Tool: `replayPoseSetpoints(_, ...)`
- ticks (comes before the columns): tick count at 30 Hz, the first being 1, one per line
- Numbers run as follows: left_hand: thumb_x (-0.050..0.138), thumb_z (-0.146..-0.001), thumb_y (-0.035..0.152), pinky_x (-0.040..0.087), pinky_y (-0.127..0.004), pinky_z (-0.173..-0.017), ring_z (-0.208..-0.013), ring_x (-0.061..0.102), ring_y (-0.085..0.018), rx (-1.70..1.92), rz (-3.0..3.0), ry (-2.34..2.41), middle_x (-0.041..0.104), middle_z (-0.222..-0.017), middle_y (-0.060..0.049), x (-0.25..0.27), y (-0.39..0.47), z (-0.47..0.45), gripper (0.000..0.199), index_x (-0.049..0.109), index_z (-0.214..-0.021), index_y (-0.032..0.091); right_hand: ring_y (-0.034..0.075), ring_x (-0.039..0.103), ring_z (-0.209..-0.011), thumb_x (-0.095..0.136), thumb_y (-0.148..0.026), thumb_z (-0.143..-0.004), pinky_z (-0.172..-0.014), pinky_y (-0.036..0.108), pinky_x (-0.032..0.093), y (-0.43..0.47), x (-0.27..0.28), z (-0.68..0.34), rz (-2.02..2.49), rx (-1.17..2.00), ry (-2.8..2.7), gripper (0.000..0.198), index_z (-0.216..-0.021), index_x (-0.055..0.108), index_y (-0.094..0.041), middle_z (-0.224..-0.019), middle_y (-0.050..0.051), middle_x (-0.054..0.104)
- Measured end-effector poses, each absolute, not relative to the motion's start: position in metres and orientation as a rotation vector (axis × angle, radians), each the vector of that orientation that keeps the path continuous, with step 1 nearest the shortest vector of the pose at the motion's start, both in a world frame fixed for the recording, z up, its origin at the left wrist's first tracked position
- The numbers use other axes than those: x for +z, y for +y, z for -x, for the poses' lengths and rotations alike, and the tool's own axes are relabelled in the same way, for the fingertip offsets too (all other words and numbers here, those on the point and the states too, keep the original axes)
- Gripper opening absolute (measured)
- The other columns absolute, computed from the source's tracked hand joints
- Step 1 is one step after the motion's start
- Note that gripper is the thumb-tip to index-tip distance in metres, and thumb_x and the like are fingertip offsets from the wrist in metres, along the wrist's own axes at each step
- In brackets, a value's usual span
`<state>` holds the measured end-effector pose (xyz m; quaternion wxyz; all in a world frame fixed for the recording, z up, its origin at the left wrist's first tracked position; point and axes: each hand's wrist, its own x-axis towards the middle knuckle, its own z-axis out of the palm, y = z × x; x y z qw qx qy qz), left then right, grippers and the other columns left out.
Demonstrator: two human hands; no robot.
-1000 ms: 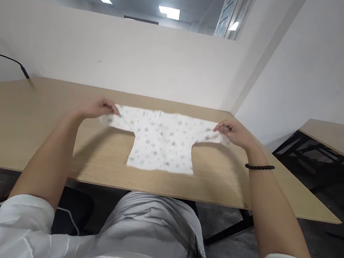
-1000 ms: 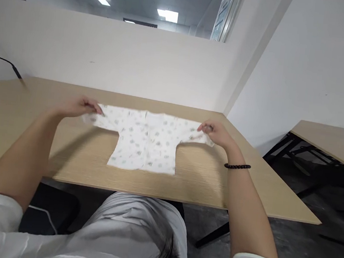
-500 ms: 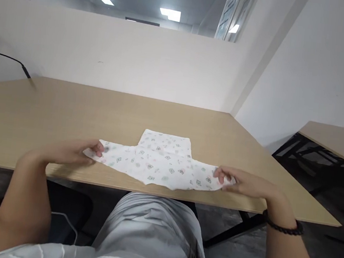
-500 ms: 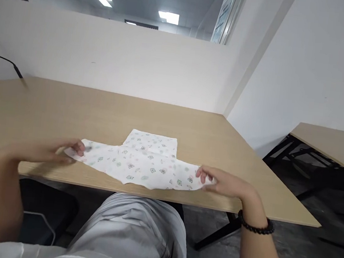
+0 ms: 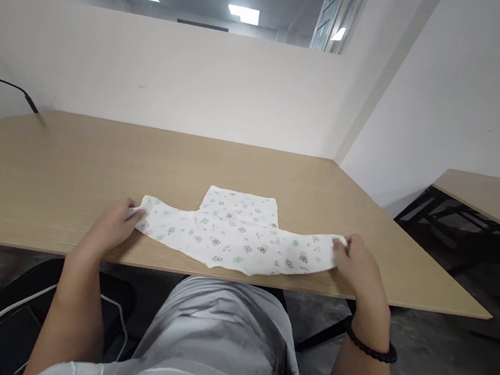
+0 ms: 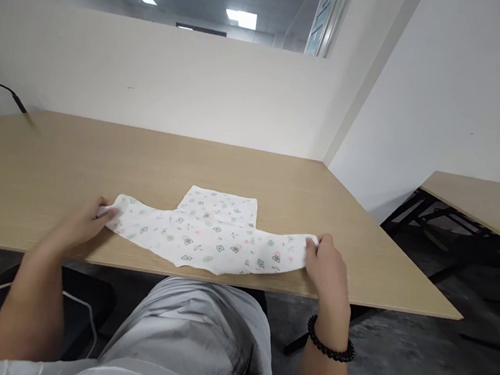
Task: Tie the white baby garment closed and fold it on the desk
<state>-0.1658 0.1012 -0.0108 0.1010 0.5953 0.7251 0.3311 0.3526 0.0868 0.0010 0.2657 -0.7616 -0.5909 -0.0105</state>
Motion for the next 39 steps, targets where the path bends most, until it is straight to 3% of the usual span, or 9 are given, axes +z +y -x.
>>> replayPoseSetpoints(6, 0.074, -0.073, 0.036, 0.052, -0.025, -0.061, -0.072, 0.063, -0.016, 1.852, -1.206, 1.543, 0.064, -0.086, -0.001, 0.006, 0.100, 0.124, 0.049, 0.043, -0.107, 0.022, 0.020, 0.065, -0.081, 0.057, -0.053, -0.088, -0.064, 0.032, 0.054, 0.077, 0.048, -0.258, 1.190, 0.463, -1.422, 0.040, -0.114, 0.049, -0.023, -0.110, 0.009, 0.062)
replayPoseSetpoints(10, 0.078, -0.070, 0.037, 0.050, -0.021, -0.057, -0.063, 0.060, -0.011, 1.950, -1.250, 1.382, 0.063, -0.082, 0.002, 0.024, 0.097, 0.095, 0.054, 0.042, -0.108, 0.024, 0.027, 0.045, -0.137, 0.063, -0.048, -0.089, -0.106, 0.044, 0.048, 0.056, 0.048, -0.213, 0.795, 0.922, -1.876, 0.065, -0.144, 0.031, -0.032, -0.155, 0.009, 0.034)
replayPoseSetpoints(13, 0.075, -0.076, 0.039, 0.048, -0.019, -0.054, -0.060, 0.060, -0.010, 1.861, -1.422, 1.368, 0.060, -0.077, 0.004, 0.024, 0.094, 0.070, 0.052, 0.042, -0.114, 0.024, 0.024, 0.023, -0.149, 0.049, -0.044, -0.099, -0.119, 0.048, 0.031, 0.045, 0.033, -0.216, 0.819, 0.892, -1.854, 0.056, -0.148, 0.026, -0.033, -0.160, 0.006, 0.026)
replayPoseSetpoints(17, 0.062, -0.087, 0.043, 0.052, -0.023, -0.058, -0.065, 0.063, -0.012, 1.680, -1.704, 1.344, 0.062, -0.087, 0.001, 0.015, 0.083, 0.027, 0.049, 0.036, -0.125, 0.025, 0.024, 0.031, -0.146, 0.042, -0.043, -0.102, -0.120, 0.048, 0.029, 0.049, 0.011, -0.236, 0.978, 0.685, -1.699, 0.042, -0.141, 0.040, -0.028, -0.152, 0.010, 0.040)
replayPoseSetpoints(22, 0.061, -0.088, 0.051, 0.050, -0.043, -0.097, -0.118, 0.060, -0.028, 0.777, -2.336, 1.183, 0.060, -0.133, -0.012, 0.024, 0.058, 0.005, 0.065, 0.035, -0.143, 0.027, 0.024, 0.043, -0.137, 0.043, -0.042, -0.101, -0.114, 0.048, 0.037, 0.054, 0.001, -0.244, 1.092, 0.452, -1.698, 0.037, -0.133, 0.047, -0.024, -0.141, 0.012, 0.051)
replayPoseSetpoints(27, 0.045, -0.095, 0.059, 0.034, -0.047, -0.114, -0.145, 0.033, -0.031, 0.617, -2.442, 1.414, 0.030, -0.160, -0.011, 0.024, 0.052, 0.033, 0.075, 0.018, -0.156, 0.025, 0.025, 0.046, -0.135, 0.041, -0.040, -0.101, -0.113, 0.047, 0.038, 0.053, 0.002, -0.235, 1.120, 0.279, -1.845, 0.036, -0.132, 0.049, -0.023, -0.139, 0.014, 0.054)
replayPoseSetpoints(31, 0.039, -0.093, 0.067, 0.021, -0.051, -0.119, -0.150, 0.017, -0.032, 0.321, -2.562, 1.468, 0.022, -0.163, -0.012, 0.000, 0.058, 0.046, 0.080, 0.021, -0.157, 0.022, 0.029, 0.025, -0.148, 0.041, -0.050, -0.099, -0.118, 0.054, 0.024, 0.051, -0.004, -0.227, 1.277, 0.317, -2.272, 0.051, -0.144, 0.046, -0.024, -0.154, 0.013, 0.041)
replayPoseSetpoints(34, 0.044, -0.087, 0.073, 0.018, -0.054, -0.119, -0.150, 0.019, -0.034, 0.262, -2.669, 1.422, 0.023, -0.162, -0.015, -0.012, 0.052, 0.047, 0.089, 0.024, -0.157, 0.021, 0.032, 0.008, -0.152, 0.056, -0.067, -0.086, -0.119, 0.058, 0.012, 0.048, -0.008, -0.235, 1.369, 0.467, -2.559, 0.087, -0.156, 0.026, -0.028, -0.164, 0.011, 0.019)
replayPoseSetpoints(39, 0.066, -0.081, 0.062, 0.028, -0.054, -0.115, -0.143, 0.033, -0.035, 0.325, -2.762, 1.244, 0.037, -0.157, -0.010, -0.006, 0.035, 0.065, 0.083, 0.034, -0.152, 0.034, 0.030, 0.021, -0.150, 0.078, -0.046, -0.075, -0.120, 0.050, 0.023, 0.040, 0.001, -0.273, 1.230, 0.686, -2.546, 0.095, -0.155, 0.028, -0.036, -0.163, 0.005, 0.024)
